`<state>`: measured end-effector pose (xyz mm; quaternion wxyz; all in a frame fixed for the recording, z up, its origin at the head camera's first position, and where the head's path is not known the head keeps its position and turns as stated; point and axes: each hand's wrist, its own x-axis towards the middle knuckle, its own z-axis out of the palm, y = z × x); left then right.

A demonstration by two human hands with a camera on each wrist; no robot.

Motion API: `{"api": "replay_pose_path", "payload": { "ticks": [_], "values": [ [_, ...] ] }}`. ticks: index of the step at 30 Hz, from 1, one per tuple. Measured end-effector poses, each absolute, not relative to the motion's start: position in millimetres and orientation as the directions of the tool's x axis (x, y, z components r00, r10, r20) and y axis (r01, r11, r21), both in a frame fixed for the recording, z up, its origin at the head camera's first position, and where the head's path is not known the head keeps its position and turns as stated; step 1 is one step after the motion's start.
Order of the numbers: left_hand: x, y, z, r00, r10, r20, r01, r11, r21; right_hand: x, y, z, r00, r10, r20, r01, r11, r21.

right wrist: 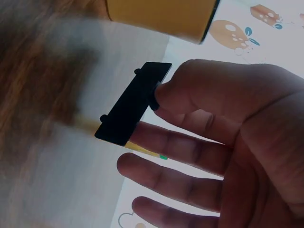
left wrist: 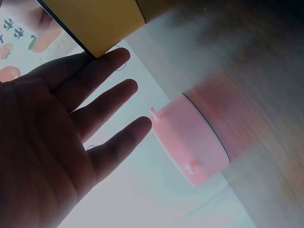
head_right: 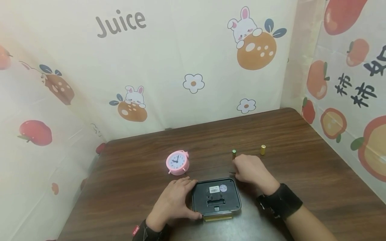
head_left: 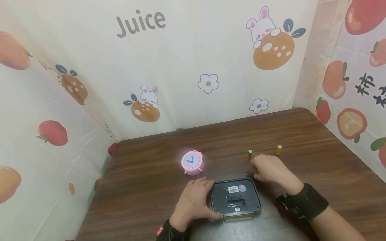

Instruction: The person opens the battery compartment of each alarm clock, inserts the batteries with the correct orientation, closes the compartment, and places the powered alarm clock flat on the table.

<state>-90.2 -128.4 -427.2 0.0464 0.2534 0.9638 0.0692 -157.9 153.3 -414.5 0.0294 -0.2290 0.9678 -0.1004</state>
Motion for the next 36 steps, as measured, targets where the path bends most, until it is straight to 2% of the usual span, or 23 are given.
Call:
{"api": "replay_pose_path", "payload": {
  "ticks": [27, 36],
  "values": [
    [-90.2, -128.7, -427.6, -0.861, 0.508, -0.042, 0.498, 0.856, 0.143, -161.6, 155.1, -423.6, -0.865, -0.489, -0.111, -0.448, 0.853, -0.267],
    [-90.1, -128.7, -427.3, -0.857, 0.514, -0.027, 0.506, 0.851, 0.141, -163.0, 157.5, -425.3, -0.854, -0.509, -0.105, -0.467, 0.84, -0.276]
  ]
}}
